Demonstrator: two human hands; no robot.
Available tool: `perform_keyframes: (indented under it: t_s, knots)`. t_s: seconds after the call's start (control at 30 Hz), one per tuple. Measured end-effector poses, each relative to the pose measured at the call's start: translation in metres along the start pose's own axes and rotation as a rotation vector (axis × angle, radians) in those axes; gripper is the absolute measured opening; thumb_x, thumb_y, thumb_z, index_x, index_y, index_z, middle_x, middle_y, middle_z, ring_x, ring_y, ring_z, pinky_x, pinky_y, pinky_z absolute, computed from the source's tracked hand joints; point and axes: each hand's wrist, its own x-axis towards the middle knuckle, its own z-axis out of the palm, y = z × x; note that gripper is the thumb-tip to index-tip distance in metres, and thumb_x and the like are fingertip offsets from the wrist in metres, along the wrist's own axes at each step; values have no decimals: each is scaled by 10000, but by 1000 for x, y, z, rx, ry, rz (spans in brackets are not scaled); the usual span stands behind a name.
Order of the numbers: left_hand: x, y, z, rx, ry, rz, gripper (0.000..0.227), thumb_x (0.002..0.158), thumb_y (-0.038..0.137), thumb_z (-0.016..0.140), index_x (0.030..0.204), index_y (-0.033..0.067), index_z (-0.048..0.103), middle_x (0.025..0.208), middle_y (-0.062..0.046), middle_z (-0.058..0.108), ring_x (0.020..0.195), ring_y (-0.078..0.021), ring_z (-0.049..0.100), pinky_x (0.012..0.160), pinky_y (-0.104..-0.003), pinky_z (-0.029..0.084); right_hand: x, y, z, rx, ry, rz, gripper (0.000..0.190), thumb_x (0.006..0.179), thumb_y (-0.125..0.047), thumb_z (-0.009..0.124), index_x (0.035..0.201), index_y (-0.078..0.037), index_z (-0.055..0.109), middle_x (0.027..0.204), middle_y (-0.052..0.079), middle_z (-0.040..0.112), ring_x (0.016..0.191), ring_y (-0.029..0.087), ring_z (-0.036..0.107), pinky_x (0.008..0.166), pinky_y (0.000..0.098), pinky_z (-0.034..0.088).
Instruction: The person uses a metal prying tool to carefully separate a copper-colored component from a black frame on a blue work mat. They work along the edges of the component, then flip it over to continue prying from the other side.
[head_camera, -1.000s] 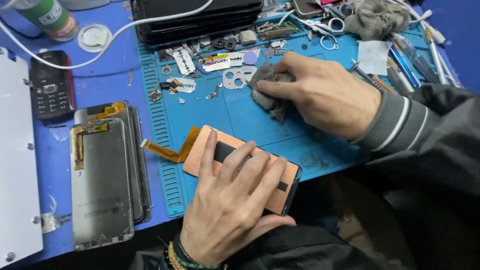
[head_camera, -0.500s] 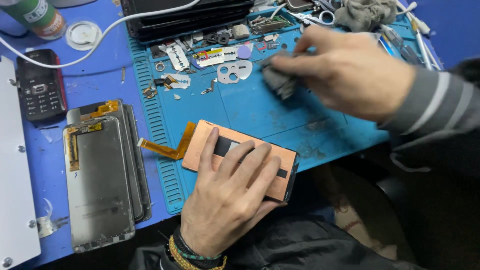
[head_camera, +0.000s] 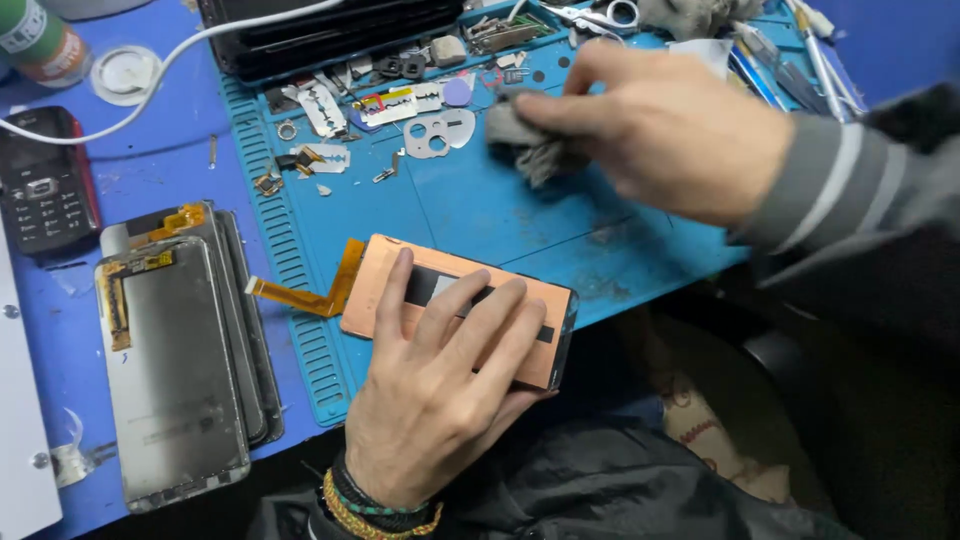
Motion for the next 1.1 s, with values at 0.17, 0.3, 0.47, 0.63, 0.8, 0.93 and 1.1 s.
perform_keyframes:
  t_s: [0.17,0.3,0.47,0.63,0.8,0.93,1.1]
  knots:
    - [-3,-7,-5,-35,-9,-16,682,754,451,957,1234,56,675,1273,-87,657,1205,-312,595,1089,-736,371,-200,-118,63,230,-990,174,45,960,-309,556,932,-274,558,731,-23,631,606,233,639,603,427,510]
    - [6,-8,-5,-82,-21,-26,700,747,468,985,1224,60,676,1264,-93,645,1200,-324,590,1092,-748,373,-252,98,45,477,-1475,489,903,1085,-759,704,467,-205,350,455,-93,360,434,44,338,456,271,233]
    - [5,-4,-2,-64,-5,-16,518,882,369,881,1227,40,679,1273,-108,658,1209,-331,597,1094,-734,379,-35,0,-70,286,-114,313,449,934,-187,708,1376,-239,759,779,23,654,618,182,608,564,334,439]
    - [8,-2,5,-43,-24,4,565,850,381,882,1256,47,674,1273,-88,662,1188,-297,610,1095,-685,394,-16,4,-22,62,-102,20,424,901,-82,607,1312,-164,675,945,130,564,775,376,641,606,501,510]
    - [14,-7,7,15,74,-28,197,1069,142,555,1148,95,730,1174,-74,710,1088,-247,663,1041,-605,459,-152,23,-56,968,-735,-30,218,945,-459,819,948,-443,1036,596,-120,653,467,137,765,352,323,489]
    - [23,-3,15,98,68,-11,218,1072,151,543,1165,102,734,1189,-65,711,1073,-241,666,993,-536,507,-195,116,-35,354,-643,69,660,794,-524,694,1446,-625,720,748,-218,660,641,-46,798,673,129,621]
    - [27,8,16,86,139,-59,145,1046,153,657,1112,127,783,1124,-42,717,1032,-226,677,953,-493,517,-321,284,139,-115,-101,245,670,969,-73,570,1561,222,460,1562,406,490,1472,495,465,1304,512,333]
